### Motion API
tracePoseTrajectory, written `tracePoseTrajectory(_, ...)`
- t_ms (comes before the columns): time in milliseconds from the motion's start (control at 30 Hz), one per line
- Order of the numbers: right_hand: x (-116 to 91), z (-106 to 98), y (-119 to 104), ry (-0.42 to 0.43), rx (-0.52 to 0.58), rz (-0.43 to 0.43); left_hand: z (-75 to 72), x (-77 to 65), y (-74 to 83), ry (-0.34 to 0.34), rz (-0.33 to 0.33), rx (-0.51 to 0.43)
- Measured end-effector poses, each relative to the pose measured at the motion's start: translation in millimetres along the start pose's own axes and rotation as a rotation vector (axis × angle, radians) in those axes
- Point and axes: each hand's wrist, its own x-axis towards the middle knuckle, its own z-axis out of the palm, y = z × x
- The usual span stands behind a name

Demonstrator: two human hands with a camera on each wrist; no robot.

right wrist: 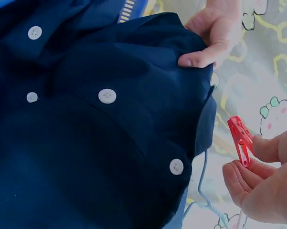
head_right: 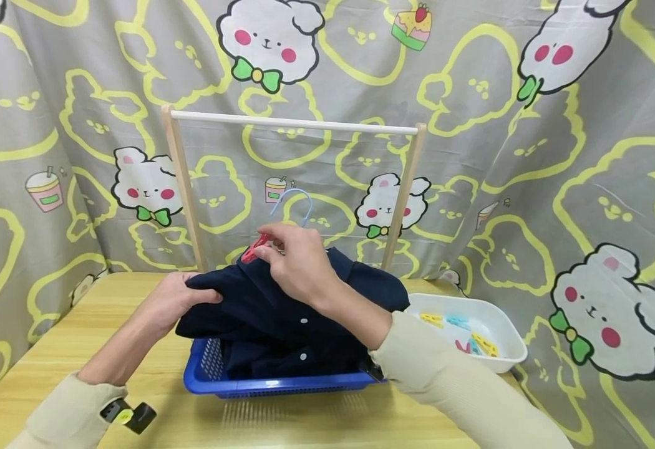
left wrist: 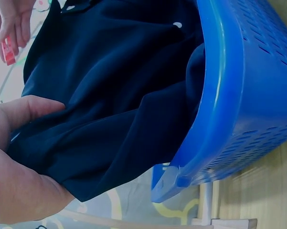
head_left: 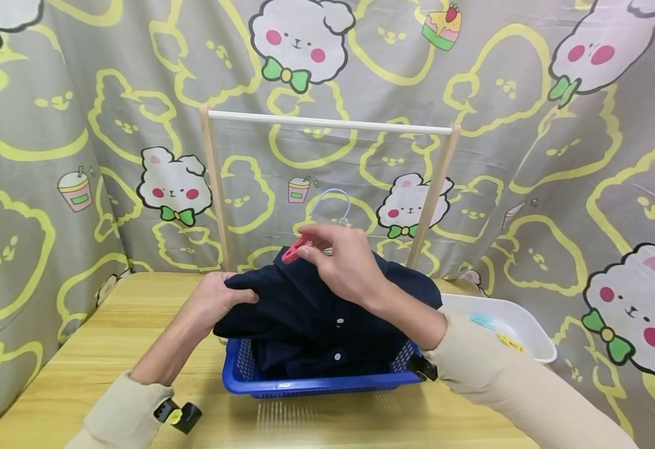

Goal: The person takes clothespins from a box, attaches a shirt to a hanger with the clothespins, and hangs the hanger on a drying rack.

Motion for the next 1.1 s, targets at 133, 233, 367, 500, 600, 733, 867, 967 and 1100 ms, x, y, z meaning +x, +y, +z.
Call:
tracePoseTrajectory(133, 2, 6, 0, 0.004, -0.005, -0.021, -0.6, 0.2, -0.2, 0.001, 0.004, 0.001)
tracePoseTrajectory(233, 3, 10, 0, 0.008, 0.005, -0.029, -0.9, 0.4, -0.6, 0.002, 0.007, -0.003)
tracePoseTrajectory(367, 7, 14, -3, -0.001, 0.018, -0.051, -1.1, 1.0, -1.1, 0.0, 0.01, -0.01)
tracePoseTrajectory(500, 9, 18, -5, -0.019, 0.004, -0.083, -0.3, 1.2, -1.7, -0.007, 0.011, -0.014)
tracePoseTrajectory(600, 10, 21, -5, -0.024, -0.017, -0.1, 0.4, 1.1, -1.7, -0.009, 0.015, -0.019)
tracePoseTrajectory(733, 10, 24, -3, -0.021, -0.023, -0.112, 0.7, 0.9, -2.3, -0.005, 0.02, -0.027)
tracePoseTrajectory(867, 11, 25, -3, -0.017, -0.028, -0.137, 0.7, 1.1, -3.2, -0.001, 0.019, -0.026)
tracePoseTrajectory(967, 11, 25, -5, -0.017, -0.05, -0.165, 0.7, 2.1, -3.2, 0.0, 0.024, -0.03)
tracePoseTrajectory(1100, 12, 25, -8, -0.037, -0.085, -0.186, 0.9, 3.2, -1.8, -0.005, 0.029, -0.042)
